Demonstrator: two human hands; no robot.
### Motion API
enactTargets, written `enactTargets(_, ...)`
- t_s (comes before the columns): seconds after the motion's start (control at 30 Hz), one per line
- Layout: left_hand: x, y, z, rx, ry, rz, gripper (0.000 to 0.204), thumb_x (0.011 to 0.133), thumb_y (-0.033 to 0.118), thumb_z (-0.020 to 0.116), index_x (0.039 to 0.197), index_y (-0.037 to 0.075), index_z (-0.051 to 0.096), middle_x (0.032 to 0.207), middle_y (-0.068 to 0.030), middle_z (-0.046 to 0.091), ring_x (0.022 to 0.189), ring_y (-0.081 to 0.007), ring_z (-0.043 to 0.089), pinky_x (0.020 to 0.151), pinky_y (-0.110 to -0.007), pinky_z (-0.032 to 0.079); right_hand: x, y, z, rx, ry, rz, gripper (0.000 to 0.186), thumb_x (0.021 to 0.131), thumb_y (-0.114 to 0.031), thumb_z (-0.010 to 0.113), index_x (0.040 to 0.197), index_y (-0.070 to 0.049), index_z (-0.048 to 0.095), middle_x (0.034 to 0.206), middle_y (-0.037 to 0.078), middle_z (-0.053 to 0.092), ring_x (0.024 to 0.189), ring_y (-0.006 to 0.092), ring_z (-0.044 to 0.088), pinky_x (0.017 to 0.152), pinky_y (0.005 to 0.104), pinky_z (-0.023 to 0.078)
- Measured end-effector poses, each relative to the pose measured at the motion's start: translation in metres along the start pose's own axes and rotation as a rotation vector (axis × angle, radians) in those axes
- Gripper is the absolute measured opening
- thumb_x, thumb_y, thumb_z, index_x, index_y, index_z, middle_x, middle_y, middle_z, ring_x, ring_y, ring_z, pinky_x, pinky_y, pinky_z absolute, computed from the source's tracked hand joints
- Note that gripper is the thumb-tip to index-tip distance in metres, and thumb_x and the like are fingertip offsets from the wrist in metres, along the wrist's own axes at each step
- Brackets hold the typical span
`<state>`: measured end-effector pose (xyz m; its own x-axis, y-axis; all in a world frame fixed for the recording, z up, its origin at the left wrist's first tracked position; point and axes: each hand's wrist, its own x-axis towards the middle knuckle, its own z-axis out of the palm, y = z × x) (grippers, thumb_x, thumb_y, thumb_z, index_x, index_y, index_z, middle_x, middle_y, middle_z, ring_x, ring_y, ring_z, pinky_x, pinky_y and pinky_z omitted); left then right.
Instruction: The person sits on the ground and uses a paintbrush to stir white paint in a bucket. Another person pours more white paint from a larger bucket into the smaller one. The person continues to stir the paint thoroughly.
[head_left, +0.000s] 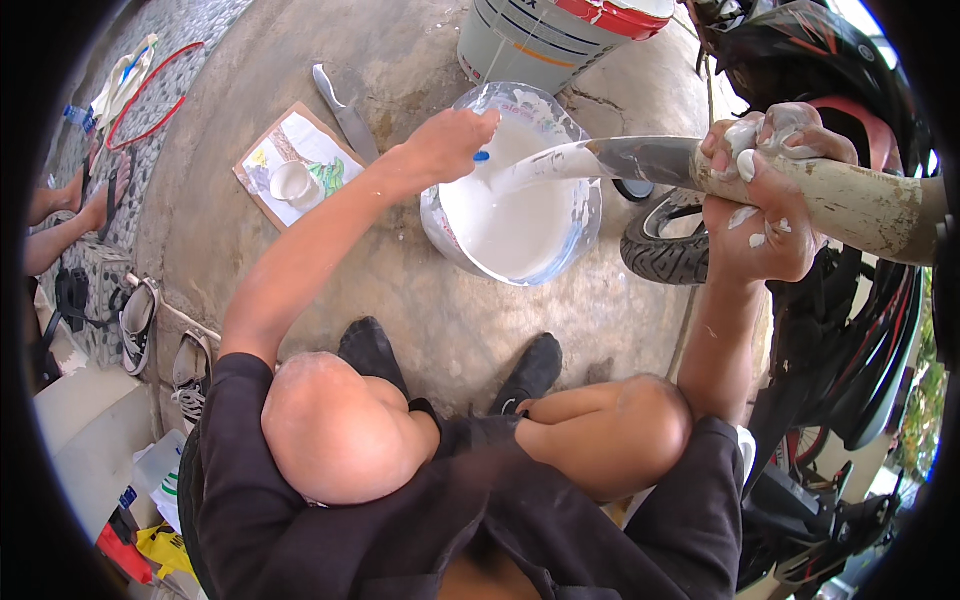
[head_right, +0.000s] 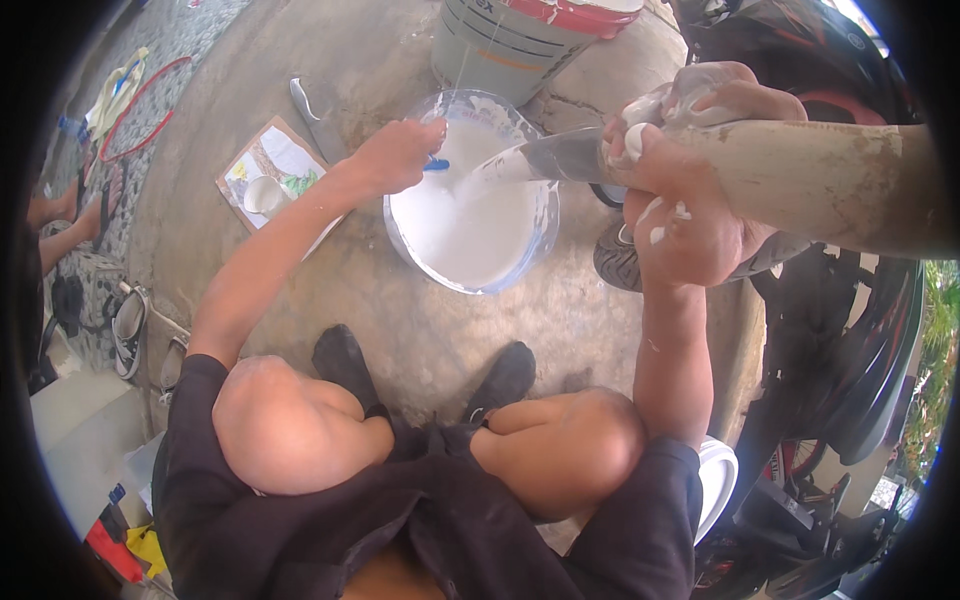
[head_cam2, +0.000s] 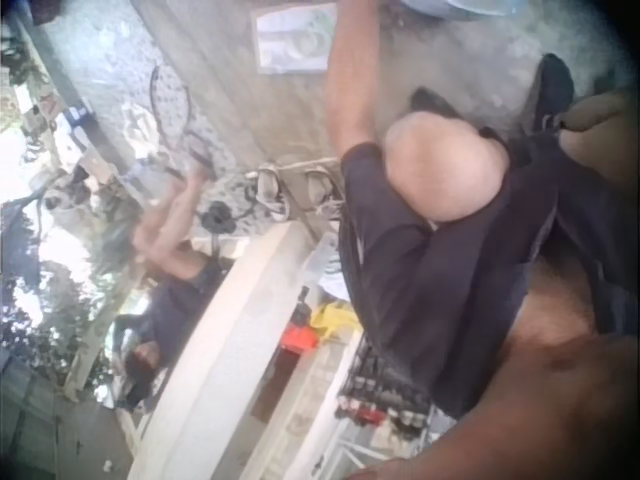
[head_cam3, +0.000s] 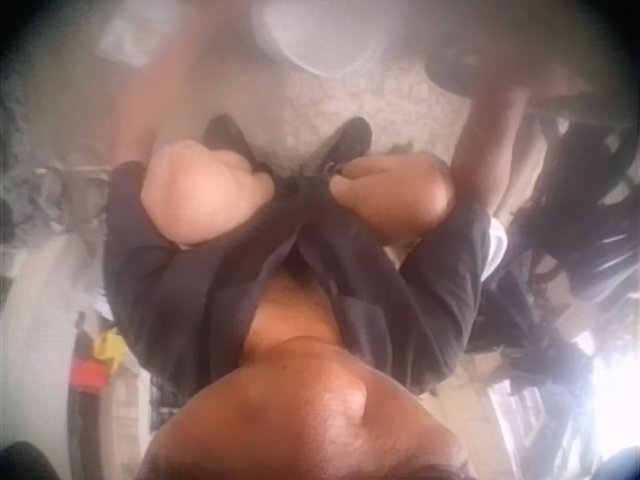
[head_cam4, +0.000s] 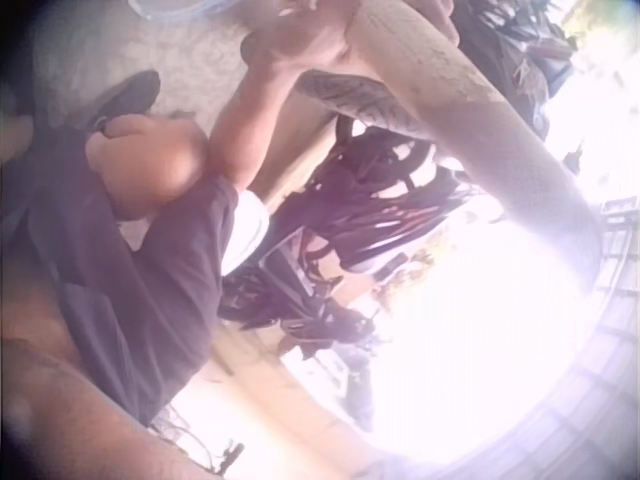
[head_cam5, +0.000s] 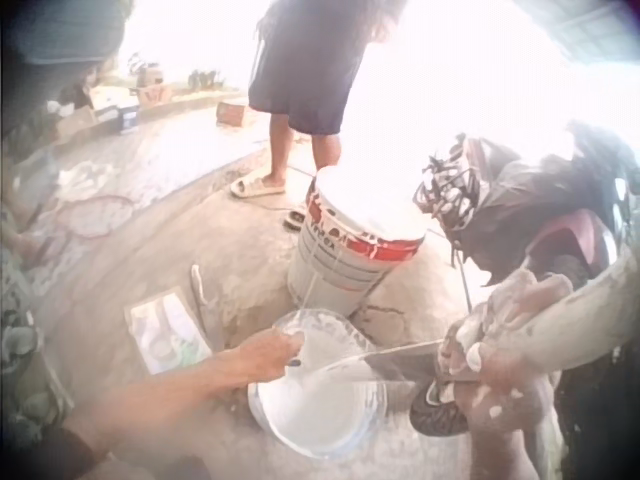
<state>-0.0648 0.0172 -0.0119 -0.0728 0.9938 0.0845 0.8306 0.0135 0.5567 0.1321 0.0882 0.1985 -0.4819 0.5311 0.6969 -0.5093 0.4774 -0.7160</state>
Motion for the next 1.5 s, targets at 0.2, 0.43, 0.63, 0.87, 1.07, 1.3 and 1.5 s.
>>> enactTargets(0.2,0.006,0.013,-0.038,-0.100,-0.065,-0.038,0.022,0.075,-0.002,0.058,0.094,-0.002,0.048,0.085,-0.0161,0.063,0.082,-0.0339,0.061,0.070,-0.041,0.047,-0.005,0.004,-0.035,-0.215,0.006,-0.180,0.005,0.065,0.000,0.057,0.063,0.003,0.054,0.090,0.014,0.045,0.068,0.0229,0.052,0.043,0.0324,0.046)
enactTargets(0.43,-0.003,0.075,-0.121,-0.124,0.222,0.063,0.019,0.078,0.001,0.059,0.094,-0.001,0.048,0.085,-0.0141,0.065,0.082,-0.0303,0.062,0.072,-0.039,0.047,-0.006,-0.017,-0.050,-0.212,0.013,-0.142,0.013,0.070,-0.009,0.055,0.072,0.004,0.053,0.092,0.014,0.045,0.064,0.0243,0.051,0.042,0.0333,0.045)
enactTargets(0.63,-0.003,0.080,-0.116,-0.206,0.188,0.058,0.016,0.076,-0.002,0.057,0.089,-0.001,0.048,0.080,-0.0158,0.063,0.081,-0.0342,0.061,0.071,-0.041,0.048,-0.011,-0.015,-0.051,-0.225,0.032,-0.136,0.011,0.070,-0.006,0.053,0.075,0.003,0.052,0.093,0.015,0.045,0.066,0.0247,0.052,0.045,0.0351,0.046)
enactTargets(0.87,-0.015,0.051,-0.071,0.076,0.127,-0.123,0.020,0.076,0.000,0.059,0.093,-0.001,0.049,0.083,-0.0152,0.065,0.083,-0.0341,0.062,0.074,-0.042,0.047,-0.020,0.014,-0.024,-0.175,-0.040,-0.111,0.011,0.069,-0.003,0.051,0.079,0.003,0.051,0.094,0.017,0.045,0.068,0.0251,0.052,0.049,0.0372,0.046)
enactTargets(1.07,-0.013,0.046,-0.068,0.077,0.064,-0.211,0.019,0.076,-0.001,0.059,0.093,-0.001,0.049,0.084,-0.0161,0.065,0.085,-0.0361,0.061,0.075,-0.043,0.046,-0.016,0.007,-0.033,0.000,-0.113,0.007,0.013,0.069,0.000,0.050,0.082,0.003,0.050,0.095,0.018,0.045,0.069,0.0255,0.053,0.052,0.0390,0.047)
enactTargets(1.3,-0.013,0.040,-0.060,0.084,0.075,-0.183,0.019,0.076,-0.003,0.059,0.093,-0.001,0.050,0.084,-0.0175,0.064,0.085,-0.0370,0.061,0.073,-0.043,0.046,-0.015,0.018,-0.017,-0.178,-0.106,-0.081,0.017,0.069,0.003,0.048,0.085,0.003,0.049,0.096,0.019,0.045,0.071,0.0260,0.054,0.056,0.0410,0.048)
enactTargets(1.5,-0.010,0.038,-0.062,0.070,0.129,-0.161,0.018,0.076,-0.004,0.057,0.091,-0.003,0.048,0.085,-0.0185,0.064,0.082,-0.0379,0.061,0.072,-0.044,0.046,-0.010,0.014,-0.035,0.099,-0.191,0.100,0.037,0.064,-0.007,0.050,0.100,-0.001,0.045,0.085,0.015,0.043,0.060,0.0202,0.050,0.062,0.0386,0.046)
